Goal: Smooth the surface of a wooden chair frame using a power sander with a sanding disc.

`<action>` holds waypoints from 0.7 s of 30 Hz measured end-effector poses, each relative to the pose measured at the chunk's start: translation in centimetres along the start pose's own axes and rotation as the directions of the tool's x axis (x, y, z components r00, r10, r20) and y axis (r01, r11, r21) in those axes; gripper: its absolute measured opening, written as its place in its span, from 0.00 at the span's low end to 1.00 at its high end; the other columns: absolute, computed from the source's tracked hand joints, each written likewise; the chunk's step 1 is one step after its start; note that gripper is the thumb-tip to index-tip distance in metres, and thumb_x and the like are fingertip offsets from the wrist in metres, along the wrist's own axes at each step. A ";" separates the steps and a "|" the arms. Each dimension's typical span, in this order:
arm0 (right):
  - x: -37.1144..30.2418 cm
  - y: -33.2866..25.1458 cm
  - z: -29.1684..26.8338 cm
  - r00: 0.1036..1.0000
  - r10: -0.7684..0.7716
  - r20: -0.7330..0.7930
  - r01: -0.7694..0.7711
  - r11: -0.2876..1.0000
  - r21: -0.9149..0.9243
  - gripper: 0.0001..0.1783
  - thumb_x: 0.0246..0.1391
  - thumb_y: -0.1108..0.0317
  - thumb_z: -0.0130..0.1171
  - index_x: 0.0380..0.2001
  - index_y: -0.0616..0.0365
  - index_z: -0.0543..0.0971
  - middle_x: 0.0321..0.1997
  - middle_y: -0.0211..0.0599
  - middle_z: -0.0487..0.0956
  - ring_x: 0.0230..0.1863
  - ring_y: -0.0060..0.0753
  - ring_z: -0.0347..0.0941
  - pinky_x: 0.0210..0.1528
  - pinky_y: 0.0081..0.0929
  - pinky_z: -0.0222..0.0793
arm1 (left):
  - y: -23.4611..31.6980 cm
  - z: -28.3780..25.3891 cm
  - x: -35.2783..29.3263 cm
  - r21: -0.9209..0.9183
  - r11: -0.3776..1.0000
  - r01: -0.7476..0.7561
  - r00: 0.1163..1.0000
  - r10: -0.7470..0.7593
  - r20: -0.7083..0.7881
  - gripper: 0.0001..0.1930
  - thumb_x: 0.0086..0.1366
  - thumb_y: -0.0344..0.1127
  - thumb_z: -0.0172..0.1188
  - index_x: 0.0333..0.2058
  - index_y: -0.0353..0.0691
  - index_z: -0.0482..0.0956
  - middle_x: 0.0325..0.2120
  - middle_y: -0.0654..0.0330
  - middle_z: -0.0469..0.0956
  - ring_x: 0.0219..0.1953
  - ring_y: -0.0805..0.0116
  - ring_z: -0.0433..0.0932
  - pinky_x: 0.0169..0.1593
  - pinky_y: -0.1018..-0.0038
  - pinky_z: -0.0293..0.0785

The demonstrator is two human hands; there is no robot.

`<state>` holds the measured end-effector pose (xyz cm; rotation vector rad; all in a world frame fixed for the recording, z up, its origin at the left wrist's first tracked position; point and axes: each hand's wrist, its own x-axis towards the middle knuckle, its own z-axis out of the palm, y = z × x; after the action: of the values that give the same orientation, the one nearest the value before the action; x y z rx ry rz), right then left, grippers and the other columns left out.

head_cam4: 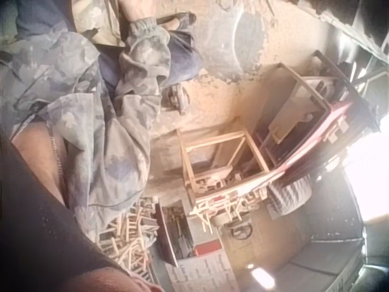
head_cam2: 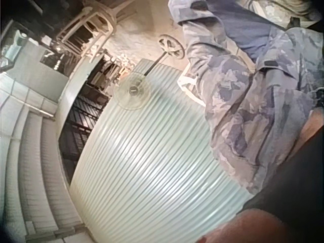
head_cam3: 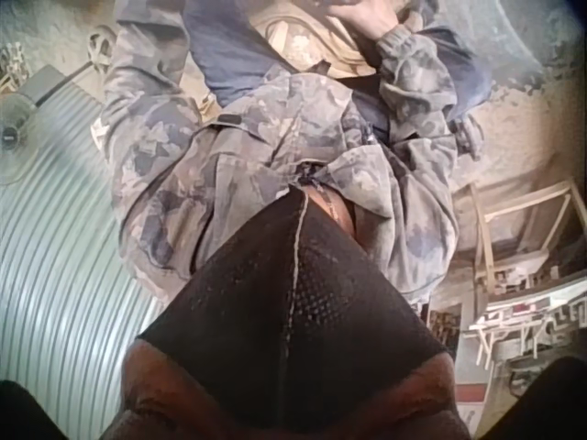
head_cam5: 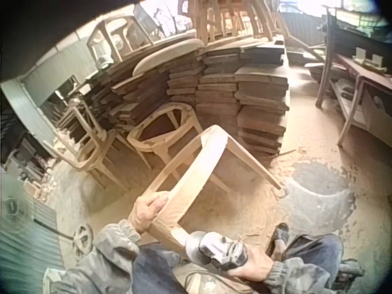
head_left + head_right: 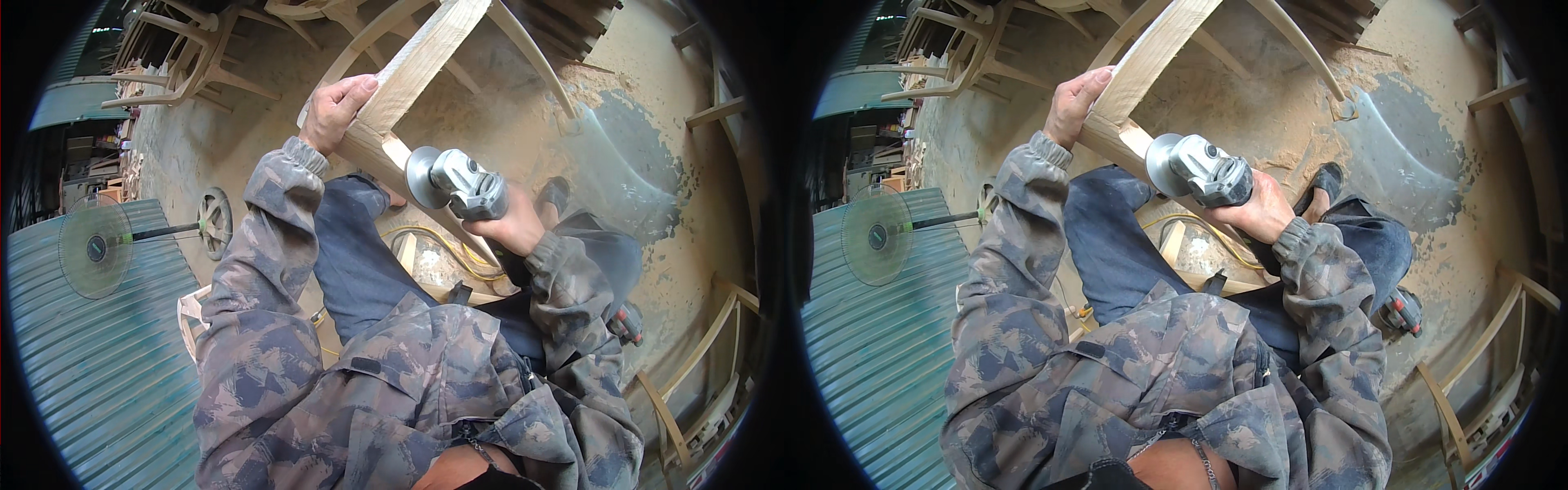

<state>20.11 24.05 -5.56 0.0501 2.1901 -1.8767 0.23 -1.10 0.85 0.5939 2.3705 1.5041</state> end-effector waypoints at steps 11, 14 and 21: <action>2.2 -1.8 -1.0 0.995 -0.013 0.098 -0.001 0.990 0.140 0.29 0.34 0.59 0.71 0.40 0.64 0.78 0.38 0.40 0.81 0.40 0.30 0.76 0.49 0.28 0.68 | 0.7 0.3 -0.6 -0.009 1.000 0.009 1.000 -0.009 -0.001 0.24 0.67 0.49 0.55 0.47 0.30 0.78 0.39 0.57 0.81 0.42 0.73 0.76 0.49 0.78 0.70; 2.6 -0.9 -0.6 0.994 -0.042 0.103 0.027 0.990 0.139 0.29 0.35 0.59 0.71 0.41 0.64 0.77 0.40 0.41 0.81 0.41 0.31 0.76 0.50 0.28 0.68 | 0.8 0.5 -0.6 0.021 1.000 -0.013 1.000 0.013 -0.009 0.24 0.67 0.49 0.55 0.47 0.30 0.78 0.39 0.57 0.81 0.42 0.73 0.76 0.49 0.78 0.70; 2.2 -0.6 -0.2 0.997 -0.056 0.046 0.053 0.996 0.071 0.30 0.34 0.57 0.71 0.41 0.63 0.77 0.39 0.42 0.81 0.41 0.34 0.76 0.50 0.29 0.69 | 0.9 0.5 -0.6 0.011 1.000 0.010 1.000 -0.010 -0.010 0.26 0.66 0.51 0.56 0.47 0.30 0.79 0.39 0.58 0.81 0.41 0.73 0.76 0.48 0.78 0.70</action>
<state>17.82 23.82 -5.39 -0.0414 2.1147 -1.9626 1.12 -0.62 1.50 0.5775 2.3873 1.4943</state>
